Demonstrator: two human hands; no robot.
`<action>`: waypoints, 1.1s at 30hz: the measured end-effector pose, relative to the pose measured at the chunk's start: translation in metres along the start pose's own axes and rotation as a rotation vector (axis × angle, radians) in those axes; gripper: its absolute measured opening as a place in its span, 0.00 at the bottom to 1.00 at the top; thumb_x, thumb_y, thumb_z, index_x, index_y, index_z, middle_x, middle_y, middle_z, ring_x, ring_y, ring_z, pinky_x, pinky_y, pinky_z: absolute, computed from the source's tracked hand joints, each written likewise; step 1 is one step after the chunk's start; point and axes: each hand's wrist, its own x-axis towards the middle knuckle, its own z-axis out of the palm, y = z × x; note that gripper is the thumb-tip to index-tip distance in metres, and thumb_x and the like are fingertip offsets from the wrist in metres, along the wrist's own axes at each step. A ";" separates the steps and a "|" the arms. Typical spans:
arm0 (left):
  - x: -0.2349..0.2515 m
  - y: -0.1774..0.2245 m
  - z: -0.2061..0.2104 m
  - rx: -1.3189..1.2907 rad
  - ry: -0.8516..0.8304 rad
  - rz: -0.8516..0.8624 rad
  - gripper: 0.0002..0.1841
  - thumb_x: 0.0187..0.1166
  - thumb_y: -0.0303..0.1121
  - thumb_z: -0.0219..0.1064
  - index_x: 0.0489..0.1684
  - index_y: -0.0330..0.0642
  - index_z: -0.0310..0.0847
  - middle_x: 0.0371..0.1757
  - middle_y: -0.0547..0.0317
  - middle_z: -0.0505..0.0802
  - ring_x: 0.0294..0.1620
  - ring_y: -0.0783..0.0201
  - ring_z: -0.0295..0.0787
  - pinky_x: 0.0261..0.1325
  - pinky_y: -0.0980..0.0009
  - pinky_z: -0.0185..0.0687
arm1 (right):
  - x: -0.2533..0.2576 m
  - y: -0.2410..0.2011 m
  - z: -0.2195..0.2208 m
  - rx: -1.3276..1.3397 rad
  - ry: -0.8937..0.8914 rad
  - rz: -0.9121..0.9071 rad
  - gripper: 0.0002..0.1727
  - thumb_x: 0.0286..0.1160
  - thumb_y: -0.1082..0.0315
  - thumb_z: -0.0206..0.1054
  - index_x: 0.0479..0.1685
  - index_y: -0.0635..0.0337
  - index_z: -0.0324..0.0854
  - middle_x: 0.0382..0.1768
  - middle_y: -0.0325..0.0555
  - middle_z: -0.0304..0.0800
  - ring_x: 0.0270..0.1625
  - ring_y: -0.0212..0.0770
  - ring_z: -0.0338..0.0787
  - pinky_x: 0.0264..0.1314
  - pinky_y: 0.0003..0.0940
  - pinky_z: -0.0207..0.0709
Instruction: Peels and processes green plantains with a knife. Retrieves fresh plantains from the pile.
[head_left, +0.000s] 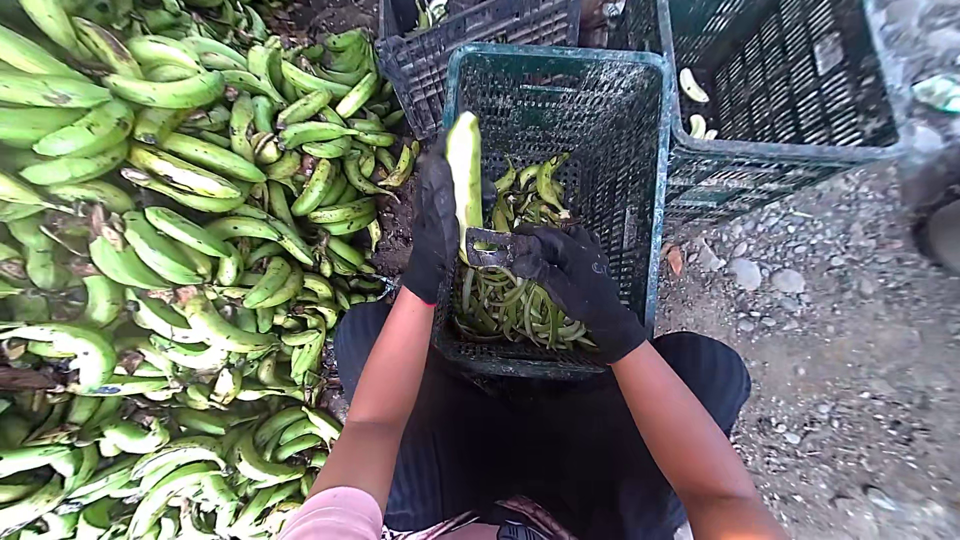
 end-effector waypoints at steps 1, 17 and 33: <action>0.004 -0.005 -0.003 -0.040 0.004 0.018 0.43 0.87 0.63 0.36 0.80 0.25 0.53 0.49 0.54 0.91 0.41 0.65 0.91 0.47 0.64 0.92 | -0.001 0.000 0.001 -0.026 0.022 -0.014 0.44 0.65 0.17 0.51 0.77 0.27 0.80 0.68 0.58 0.83 0.70 0.67 0.78 0.61 0.75 0.70; -0.041 0.004 0.043 -0.055 -0.280 -0.473 0.31 0.92 0.55 0.29 0.71 0.39 0.67 0.41 0.56 0.90 0.35 0.67 0.90 0.38 0.67 0.91 | 0.038 0.021 -0.018 0.079 0.377 0.244 0.26 0.83 0.41 0.56 0.69 0.43 0.85 0.57 0.55 0.90 0.61 0.57 0.88 0.60 0.66 0.76; 0.002 -0.011 -0.004 -0.101 0.393 0.119 0.34 0.92 0.52 0.27 0.84 0.32 0.53 0.55 0.53 0.88 0.44 0.62 0.89 0.49 0.61 0.91 | 0.004 -0.010 0.025 -0.126 0.067 -0.010 0.41 0.70 0.22 0.52 0.76 0.34 0.81 0.64 0.66 0.84 0.65 0.73 0.80 0.52 0.73 0.72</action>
